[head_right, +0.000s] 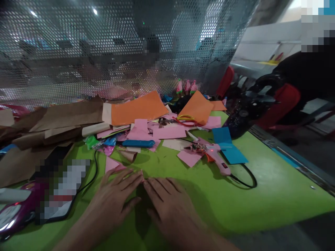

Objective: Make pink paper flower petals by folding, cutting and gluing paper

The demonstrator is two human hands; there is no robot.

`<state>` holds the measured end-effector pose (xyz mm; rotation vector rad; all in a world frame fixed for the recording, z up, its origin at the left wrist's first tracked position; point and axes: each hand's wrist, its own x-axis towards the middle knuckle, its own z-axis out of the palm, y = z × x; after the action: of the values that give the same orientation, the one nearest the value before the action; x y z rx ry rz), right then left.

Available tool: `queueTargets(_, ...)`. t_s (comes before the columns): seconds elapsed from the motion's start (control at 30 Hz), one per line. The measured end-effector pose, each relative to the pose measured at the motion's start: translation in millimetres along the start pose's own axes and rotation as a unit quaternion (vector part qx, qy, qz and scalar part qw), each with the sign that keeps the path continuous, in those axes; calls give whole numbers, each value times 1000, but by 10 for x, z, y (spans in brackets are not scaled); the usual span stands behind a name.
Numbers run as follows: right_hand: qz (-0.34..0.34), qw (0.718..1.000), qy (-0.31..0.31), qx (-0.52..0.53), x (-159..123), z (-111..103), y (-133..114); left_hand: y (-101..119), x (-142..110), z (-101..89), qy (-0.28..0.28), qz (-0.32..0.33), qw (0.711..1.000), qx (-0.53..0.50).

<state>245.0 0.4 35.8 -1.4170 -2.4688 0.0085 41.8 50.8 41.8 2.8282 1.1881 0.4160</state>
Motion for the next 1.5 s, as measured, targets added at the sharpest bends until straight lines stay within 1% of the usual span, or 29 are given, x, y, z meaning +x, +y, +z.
queueTargets(0.13, 15, 1000, 14, -14, 65, -1, -35, -46, 39, 32, 7, 10, 1000, 4)
queueTargets(0.33, 29, 998, 17, -49, 96, 74, -57, -103, 46, 70, -7, 12, 1000, 1)
queueTargets(0.43, 36, 998, 17, -55, 83, 100, -59, -149, -40, 62, 2, 16, 1000, 20)
queueTargets(0.6, 44, 998, 14, -43, 80, 94, -62, -142, -254, 76, 50, 13, 994, 91)
queueTargets(0.73, 49, 998, 20, -27, 92, 68, -60, -49, -317, 135, 28, 40, 992, 113)
queueTargets(0.8, 50, 998, 19, -17, 92, 54, -59, -14, -297, 160, 20, 44, 992, 119)
queueTargets(0.93, 57, 998, 6, 2, 84, 36, -54, 1, -208, 167, 8, 31, 994, 109)
queueTargets(1.07, 83, 996, -23, 19, 87, 29, -44, -14, -108, 119, -13, 24, 998, 62)
queueTargets(1.17, 89, 995, -33, 29, 86, 32, -32, -8, -49, 77, -8, 10, 1000, 19)
queueTargets(1.3, 97, 995, -19, 28, 61, 16, -12, 19, 3, 53, 2, -10, 1000, -19)
queueTargets(1.5, 83, 996, -6, 24, 31, -50, -9, 30, 57, 77, -1, -22, 999, -26)
